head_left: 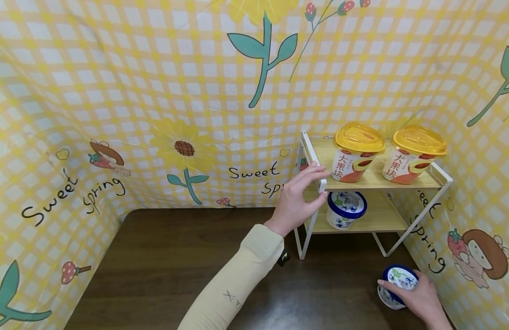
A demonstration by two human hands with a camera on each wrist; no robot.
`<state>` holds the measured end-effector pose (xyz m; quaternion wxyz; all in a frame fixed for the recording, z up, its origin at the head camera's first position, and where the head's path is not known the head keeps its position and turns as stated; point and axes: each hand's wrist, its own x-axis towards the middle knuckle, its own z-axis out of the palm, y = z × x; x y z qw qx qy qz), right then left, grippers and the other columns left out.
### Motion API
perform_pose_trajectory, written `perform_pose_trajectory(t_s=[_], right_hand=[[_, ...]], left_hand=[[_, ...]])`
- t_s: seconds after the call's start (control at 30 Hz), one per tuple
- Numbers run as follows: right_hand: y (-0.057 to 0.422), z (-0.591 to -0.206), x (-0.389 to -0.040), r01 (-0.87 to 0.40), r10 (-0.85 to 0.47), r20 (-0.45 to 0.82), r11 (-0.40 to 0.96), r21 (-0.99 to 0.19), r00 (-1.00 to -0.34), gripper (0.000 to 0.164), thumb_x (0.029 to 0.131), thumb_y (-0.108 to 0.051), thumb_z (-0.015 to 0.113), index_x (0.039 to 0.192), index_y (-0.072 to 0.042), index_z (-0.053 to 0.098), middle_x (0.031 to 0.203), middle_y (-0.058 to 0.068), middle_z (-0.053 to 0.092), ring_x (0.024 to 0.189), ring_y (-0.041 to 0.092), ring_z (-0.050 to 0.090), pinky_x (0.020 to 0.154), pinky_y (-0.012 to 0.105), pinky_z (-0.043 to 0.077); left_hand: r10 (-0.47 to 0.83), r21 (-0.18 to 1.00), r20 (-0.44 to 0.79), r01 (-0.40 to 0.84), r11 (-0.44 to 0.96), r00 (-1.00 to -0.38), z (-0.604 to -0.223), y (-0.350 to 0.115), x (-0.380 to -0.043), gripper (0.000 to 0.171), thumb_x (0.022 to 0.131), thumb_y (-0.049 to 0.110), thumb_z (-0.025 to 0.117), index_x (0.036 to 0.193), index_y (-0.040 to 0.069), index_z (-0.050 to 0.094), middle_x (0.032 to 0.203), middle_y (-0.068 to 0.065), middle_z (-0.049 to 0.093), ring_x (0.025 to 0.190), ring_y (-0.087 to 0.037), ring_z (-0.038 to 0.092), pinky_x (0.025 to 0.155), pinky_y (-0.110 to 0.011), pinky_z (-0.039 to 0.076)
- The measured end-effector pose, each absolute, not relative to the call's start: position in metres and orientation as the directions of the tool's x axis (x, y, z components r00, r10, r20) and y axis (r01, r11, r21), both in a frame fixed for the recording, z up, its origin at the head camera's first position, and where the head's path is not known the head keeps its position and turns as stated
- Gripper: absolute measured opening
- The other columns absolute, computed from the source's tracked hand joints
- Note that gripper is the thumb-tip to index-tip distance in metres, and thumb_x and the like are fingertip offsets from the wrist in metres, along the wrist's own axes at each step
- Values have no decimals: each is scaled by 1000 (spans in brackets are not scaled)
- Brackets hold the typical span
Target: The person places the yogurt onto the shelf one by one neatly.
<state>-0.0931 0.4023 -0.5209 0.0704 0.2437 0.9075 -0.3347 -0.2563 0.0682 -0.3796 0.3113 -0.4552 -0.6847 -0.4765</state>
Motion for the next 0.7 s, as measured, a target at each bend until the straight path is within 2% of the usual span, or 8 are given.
perform_pose_trajectory(t_s=[0.43,0.5,0.6,0.7], right_hand=[[404,-531,-94,514,415,-307,630,-582,-857,127,79,-60,80,142,26,11,128,47,30,118,61,38,93,70,41],[404,-532,-94,504,410,-299,625,-596,-862,127,79,-58,82,143,25,10,128,47,31,116,60,40,88,65,47],[404,-533,-93,499,404,-302,597,-628,-864,127,78,-53,84,144,24,8,126,46,31,113,60,41,74,53,57],[402,-533,-93,499,398,-311,574,-649,-863,128,76,-51,86,144,22,6,124,46,30,110,61,42,59,44,59]], left_hand=[[322,373,861,919,125,-393,-379,68,-256,42,90,4,75,131,5,64,140,-11,59,142,-20,41,114,-33,34],[322,373,861,919,125,-393,-379,68,-256,42,90,4,75,131,5,64,140,-11,59,142,-20,41,114,-34,34],[319,374,861,919,127,-395,-379,68,-256,42,90,4,75,131,5,64,140,-10,59,142,-20,41,114,-34,34],[318,376,861,918,127,-397,-379,68,-255,42,90,4,75,130,5,64,140,-10,59,142,-20,41,114,-34,34]])
